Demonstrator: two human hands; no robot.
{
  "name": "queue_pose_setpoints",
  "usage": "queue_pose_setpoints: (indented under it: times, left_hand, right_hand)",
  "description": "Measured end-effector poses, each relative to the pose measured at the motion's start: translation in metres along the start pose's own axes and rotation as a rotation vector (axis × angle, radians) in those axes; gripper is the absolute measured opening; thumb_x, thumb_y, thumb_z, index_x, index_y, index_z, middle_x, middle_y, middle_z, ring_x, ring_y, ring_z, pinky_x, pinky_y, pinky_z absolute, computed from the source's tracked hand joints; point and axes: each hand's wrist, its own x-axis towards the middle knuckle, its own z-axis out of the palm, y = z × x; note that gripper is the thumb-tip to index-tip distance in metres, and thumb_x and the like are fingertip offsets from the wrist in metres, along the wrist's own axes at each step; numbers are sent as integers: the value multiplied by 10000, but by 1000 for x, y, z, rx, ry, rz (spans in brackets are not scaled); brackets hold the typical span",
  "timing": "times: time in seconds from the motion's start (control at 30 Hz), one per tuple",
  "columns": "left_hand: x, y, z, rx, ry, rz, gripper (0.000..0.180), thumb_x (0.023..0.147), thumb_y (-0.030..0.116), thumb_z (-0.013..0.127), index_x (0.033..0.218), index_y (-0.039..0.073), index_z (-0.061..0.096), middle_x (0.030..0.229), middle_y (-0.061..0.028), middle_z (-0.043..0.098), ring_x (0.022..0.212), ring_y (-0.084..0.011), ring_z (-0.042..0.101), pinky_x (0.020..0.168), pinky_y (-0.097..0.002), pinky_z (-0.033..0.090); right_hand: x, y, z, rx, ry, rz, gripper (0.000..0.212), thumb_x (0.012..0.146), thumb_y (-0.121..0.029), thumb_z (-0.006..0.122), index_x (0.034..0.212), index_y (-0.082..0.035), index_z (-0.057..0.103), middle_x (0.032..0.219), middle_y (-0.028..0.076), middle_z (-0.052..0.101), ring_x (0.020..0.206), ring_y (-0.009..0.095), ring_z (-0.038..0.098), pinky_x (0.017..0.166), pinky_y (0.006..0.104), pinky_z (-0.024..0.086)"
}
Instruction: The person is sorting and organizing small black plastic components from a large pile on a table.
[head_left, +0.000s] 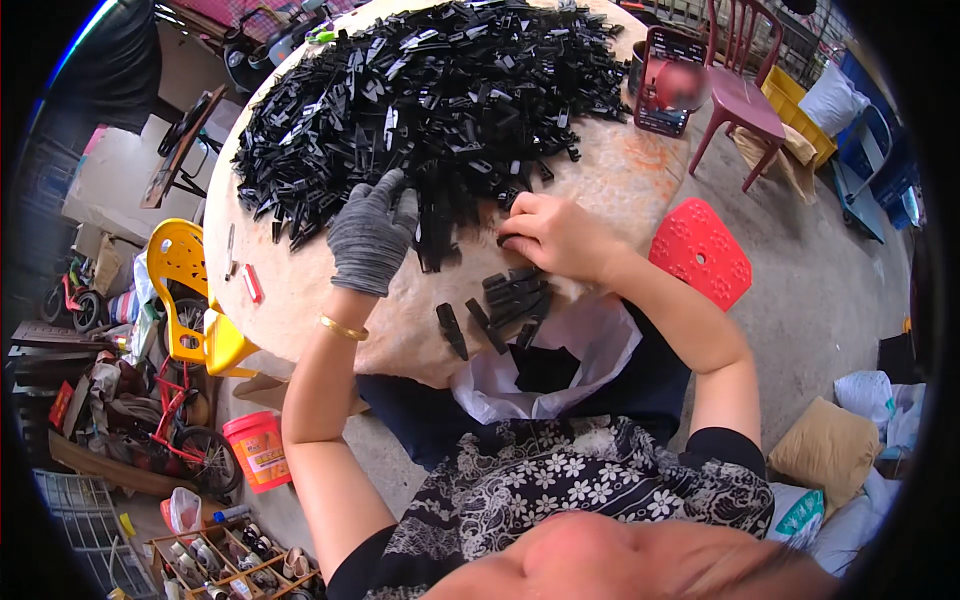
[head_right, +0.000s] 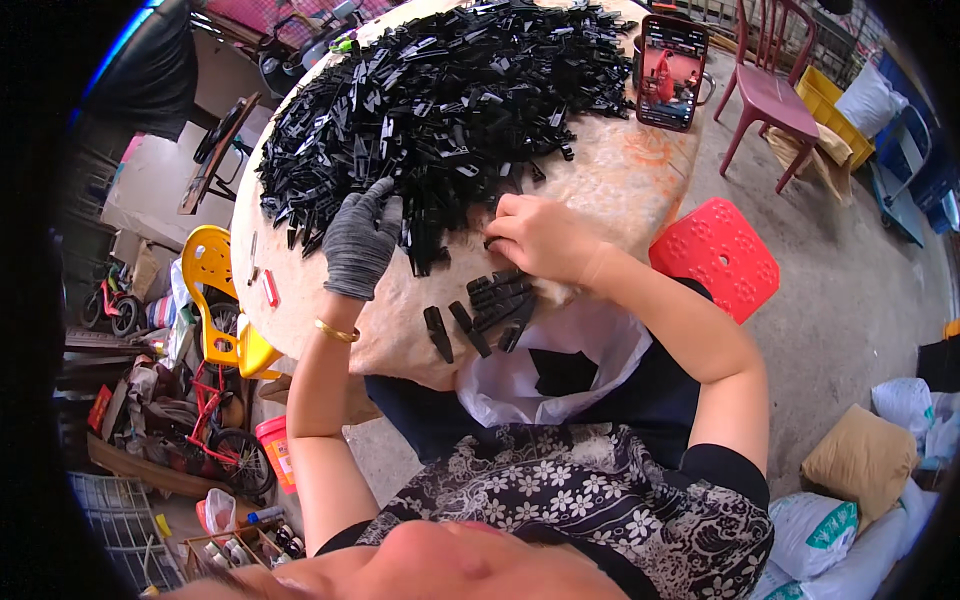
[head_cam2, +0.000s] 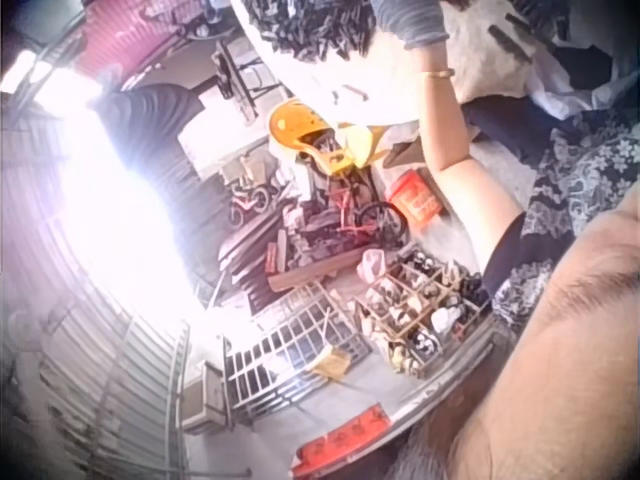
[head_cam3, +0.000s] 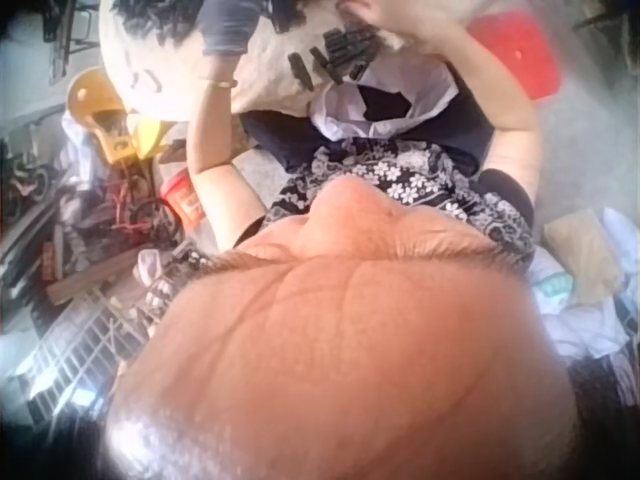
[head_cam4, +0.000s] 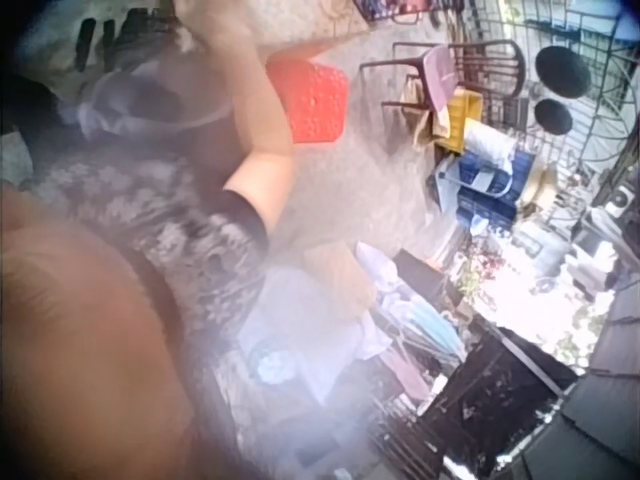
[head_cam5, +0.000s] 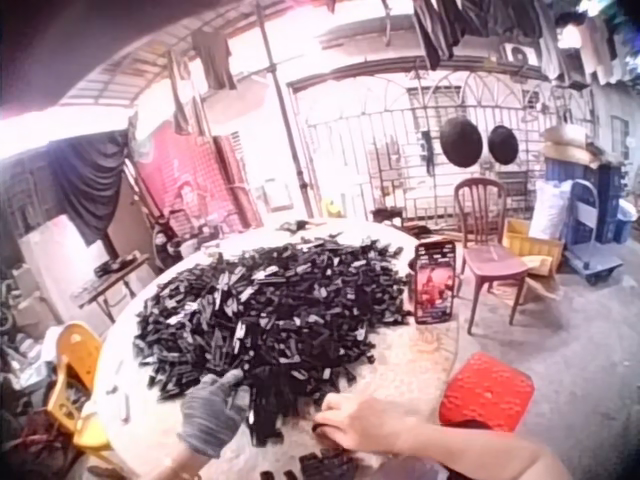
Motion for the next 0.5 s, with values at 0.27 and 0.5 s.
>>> queue_pose_setpoints:
  times: [0.27, 0.5]
  left_hand:
    - [-11, -14, 17, -806, 218, 261, 168, 935, 111, 538, 1072, 60, 621, 941, -35, 600, 836, -101, 593, 725, -246, 504]
    - [-23, 16, -12, -1429, -427, -234, 262, 950, 156, 543, 1195, 71, 507, 877, 9, 570, 780, -82, 571, 693, -234, 482]
  right_hand:
    - [1, -6, 2, 28, -42, -101, 161, 748, -140, 705, 891, -72, 678, 843, 91, 583, 803, 288, 592, 711, 384, 490]
    - [-3, -4, -2, 65, -33, -64, 145, 758, -139, 686, 887, -76, 671, 857, 91, 586, 841, 293, 595, 740, 385, 490]
